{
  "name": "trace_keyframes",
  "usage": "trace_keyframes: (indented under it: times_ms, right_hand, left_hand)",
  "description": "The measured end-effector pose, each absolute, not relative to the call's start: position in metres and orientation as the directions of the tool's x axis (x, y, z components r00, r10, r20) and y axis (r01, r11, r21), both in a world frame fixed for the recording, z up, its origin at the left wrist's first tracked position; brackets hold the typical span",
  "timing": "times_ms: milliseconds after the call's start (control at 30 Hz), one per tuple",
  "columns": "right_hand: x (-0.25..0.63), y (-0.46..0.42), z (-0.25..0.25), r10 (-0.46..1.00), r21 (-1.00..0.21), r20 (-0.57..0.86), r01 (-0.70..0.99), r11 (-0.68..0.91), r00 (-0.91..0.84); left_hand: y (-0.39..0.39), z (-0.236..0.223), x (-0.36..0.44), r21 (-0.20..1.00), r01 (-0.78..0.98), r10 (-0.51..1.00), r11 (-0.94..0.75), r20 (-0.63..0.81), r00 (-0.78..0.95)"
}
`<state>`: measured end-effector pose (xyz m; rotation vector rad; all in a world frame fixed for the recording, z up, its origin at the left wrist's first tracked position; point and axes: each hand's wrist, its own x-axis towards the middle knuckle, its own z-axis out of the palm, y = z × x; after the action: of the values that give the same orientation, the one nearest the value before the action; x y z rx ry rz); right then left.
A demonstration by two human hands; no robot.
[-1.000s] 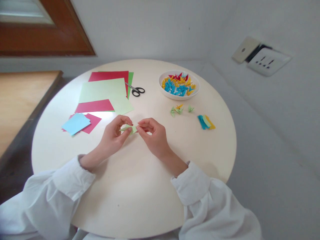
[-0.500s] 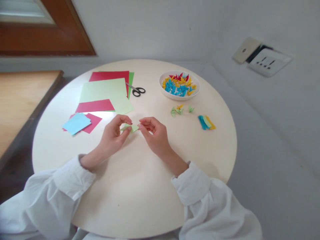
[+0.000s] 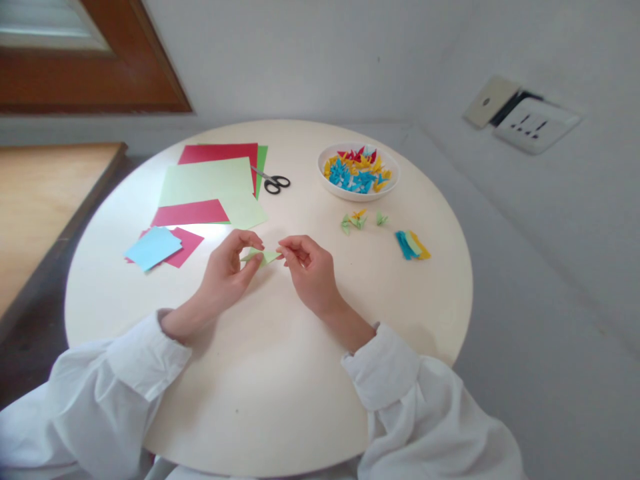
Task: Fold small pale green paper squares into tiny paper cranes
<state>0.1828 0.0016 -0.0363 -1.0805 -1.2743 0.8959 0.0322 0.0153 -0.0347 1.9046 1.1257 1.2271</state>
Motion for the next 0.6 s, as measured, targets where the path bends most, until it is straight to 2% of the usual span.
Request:
trace_keyframes:
  times_ms: [433,600]
  right_hand:
    - [0.1834,0.0022,-0.0423,0.943,-0.943,0.324,0.102,0.316,0.075]
    - [0.1825,0.0027,-0.0427,0.958,-0.956,0.285,0.074,0.283,0.026]
  left_hand:
    - [0.0137,-0.0334,0.0332,0.811,0.357,0.885,-0.464,0.407,0.225]
    - [0.0136,-0.0351,0.0327,0.813,0.352,0.885,-0.463,0.402,0.236]
